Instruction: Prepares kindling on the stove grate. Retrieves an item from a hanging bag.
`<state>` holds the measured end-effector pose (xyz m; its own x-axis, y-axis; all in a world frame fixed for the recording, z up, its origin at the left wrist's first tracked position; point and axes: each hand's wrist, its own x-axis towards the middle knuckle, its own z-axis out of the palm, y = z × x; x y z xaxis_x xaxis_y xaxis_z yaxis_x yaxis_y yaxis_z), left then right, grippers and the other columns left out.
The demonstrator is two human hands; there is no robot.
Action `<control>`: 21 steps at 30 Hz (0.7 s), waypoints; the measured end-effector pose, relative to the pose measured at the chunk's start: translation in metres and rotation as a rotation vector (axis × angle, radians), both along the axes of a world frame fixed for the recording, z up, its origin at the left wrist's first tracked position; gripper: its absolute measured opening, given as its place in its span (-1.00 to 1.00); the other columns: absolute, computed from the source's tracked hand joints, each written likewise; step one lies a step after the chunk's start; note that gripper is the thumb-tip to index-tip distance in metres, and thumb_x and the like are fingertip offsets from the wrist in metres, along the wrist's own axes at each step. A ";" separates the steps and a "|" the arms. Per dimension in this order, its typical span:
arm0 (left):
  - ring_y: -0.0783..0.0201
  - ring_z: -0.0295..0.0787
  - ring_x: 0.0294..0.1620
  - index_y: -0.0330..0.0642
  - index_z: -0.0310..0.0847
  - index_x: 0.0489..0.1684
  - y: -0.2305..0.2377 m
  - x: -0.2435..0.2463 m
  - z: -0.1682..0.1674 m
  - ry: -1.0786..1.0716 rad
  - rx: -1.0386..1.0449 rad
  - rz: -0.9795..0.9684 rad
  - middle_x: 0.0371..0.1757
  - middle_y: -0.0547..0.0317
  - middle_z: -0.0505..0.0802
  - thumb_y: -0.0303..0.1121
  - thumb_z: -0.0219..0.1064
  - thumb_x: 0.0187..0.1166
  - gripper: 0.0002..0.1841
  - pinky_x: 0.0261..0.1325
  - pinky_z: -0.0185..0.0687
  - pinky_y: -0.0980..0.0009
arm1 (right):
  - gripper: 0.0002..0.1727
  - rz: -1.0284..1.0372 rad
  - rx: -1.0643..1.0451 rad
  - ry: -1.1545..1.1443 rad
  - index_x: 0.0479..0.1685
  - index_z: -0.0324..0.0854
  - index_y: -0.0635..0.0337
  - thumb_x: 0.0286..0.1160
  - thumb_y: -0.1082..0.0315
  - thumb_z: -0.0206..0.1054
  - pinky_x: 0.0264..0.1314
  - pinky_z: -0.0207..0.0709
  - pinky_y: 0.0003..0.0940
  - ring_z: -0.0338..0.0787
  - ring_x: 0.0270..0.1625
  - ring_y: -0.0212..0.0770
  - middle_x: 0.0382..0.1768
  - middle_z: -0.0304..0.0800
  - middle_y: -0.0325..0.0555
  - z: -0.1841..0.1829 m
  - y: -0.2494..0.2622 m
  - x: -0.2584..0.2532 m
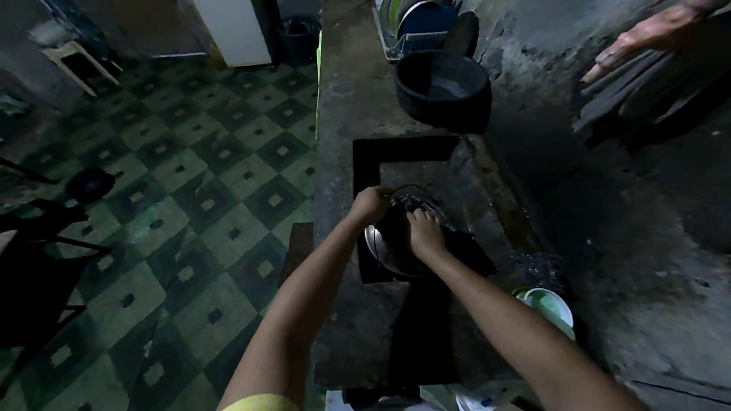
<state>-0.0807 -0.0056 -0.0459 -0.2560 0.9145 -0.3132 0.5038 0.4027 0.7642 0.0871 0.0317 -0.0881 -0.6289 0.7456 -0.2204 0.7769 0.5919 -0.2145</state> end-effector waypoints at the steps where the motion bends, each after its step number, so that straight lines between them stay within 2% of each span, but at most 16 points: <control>1: -0.03 0.82 0.20 -0.07 0.66 0.47 0.001 -0.002 -0.002 0.024 -0.003 0.006 0.22 -0.11 0.85 -0.31 0.21 0.78 -0.64 0.32 0.65 -0.10 | -0.55 -0.006 0.003 0.009 0.55 0.52 0.25 0.72 0.41 0.16 0.64 0.26 0.25 0.50 0.57 0.29 0.45 0.57 0.30 0.001 -0.001 0.000; 4: -0.04 0.82 0.22 -0.10 0.63 0.48 0.002 -0.006 -0.010 0.073 -0.037 0.033 0.23 -0.12 0.85 -0.28 0.22 0.78 -0.64 0.36 0.65 -0.10 | -0.50 -0.047 -0.024 0.047 0.64 0.46 0.15 0.71 0.43 0.13 0.65 0.27 0.26 0.50 0.58 0.29 0.46 0.56 0.29 0.002 -0.004 0.001; 7: -0.09 0.77 0.32 -0.07 0.60 0.52 -0.003 -0.008 -0.019 0.099 -0.065 0.060 0.30 -0.13 0.82 -0.17 0.20 0.80 -0.60 0.40 0.59 -0.17 | -0.45 -0.127 -0.073 0.168 0.74 0.39 0.09 0.78 0.22 0.18 0.63 0.32 0.29 0.50 0.58 0.32 0.50 0.53 0.30 0.003 -0.010 0.015; 9: -0.14 0.72 0.41 -0.04 0.57 0.56 -0.005 -0.010 -0.029 0.117 -0.073 0.076 0.36 -0.14 0.79 -0.11 0.21 0.80 -0.56 0.46 0.53 -0.25 | -0.43 -0.151 -0.071 0.263 0.73 0.40 0.08 0.77 0.15 0.23 0.63 0.33 0.29 0.53 0.56 0.30 0.51 0.54 0.28 0.010 -0.022 0.039; 11: -0.17 0.71 0.41 -0.04 0.58 0.55 -0.005 -0.014 -0.041 0.155 -0.063 0.087 0.36 -0.16 0.79 -0.17 0.24 0.77 -0.58 0.45 0.53 -0.29 | -0.49 -0.167 -0.011 0.374 0.62 0.53 0.11 0.74 0.18 0.25 0.62 0.37 0.24 0.58 0.52 0.27 0.44 0.60 0.27 0.011 -0.044 0.075; 14: -0.21 0.70 0.42 -0.05 0.59 0.53 -0.005 -0.018 -0.053 0.203 -0.075 0.074 0.37 -0.18 0.78 -0.25 0.25 0.75 -0.59 0.44 0.53 -0.30 | -0.58 -0.271 0.037 0.447 0.46 0.67 0.15 0.72 0.21 0.25 0.50 0.55 0.11 0.69 0.40 0.18 0.36 0.67 0.23 0.005 -0.094 0.142; 18: -0.26 0.70 0.40 -0.06 0.60 0.52 -0.006 -0.030 -0.067 0.228 -0.072 0.022 0.38 -0.21 0.77 -0.29 0.17 0.80 -0.62 0.43 0.53 -0.33 | -0.62 -0.506 0.003 0.382 0.36 0.74 0.17 0.70 0.23 0.29 0.49 0.54 0.17 0.69 0.39 0.23 0.32 0.70 0.24 -0.002 -0.168 0.229; 20: -0.26 0.73 0.35 -0.01 0.61 0.51 -0.013 -0.038 -0.080 0.243 -0.037 0.012 0.35 -0.20 0.79 -0.22 0.15 0.81 -0.62 0.37 0.54 -0.37 | -0.63 -0.624 -0.041 0.333 0.36 0.74 0.16 0.71 0.23 0.28 0.52 0.51 0.18 0.68 0.40 0.24 0.32 0.71 0.25 -0.001 -0.200 0.263; 21: -0.23 0.73 0.37 -0.04 0.61 0.51 -0.021 -0.039 -0.081 0.230 -0.005 0.022 0.37 -0.21 0.78 -0.19 0.16 0.82 -0.61 0.41 0.54 -0.33 | -0.63 -0.676 -0.074 0.309 0.37 0.74 0.16 0.72 0.23 0.26 0.56 0.47 0.19 0.67 0.43 0.24 0.33 0.72 0.24 0.002 -0.215 0.276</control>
<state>-0.1194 -0.0265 -0.1268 -0.3408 0.9066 -0.2490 0.6555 0.4189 0.6284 0.3630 -0.1829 -0.0856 -0.0804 0.9817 -0.1725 0.8642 -0.0176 -0.5028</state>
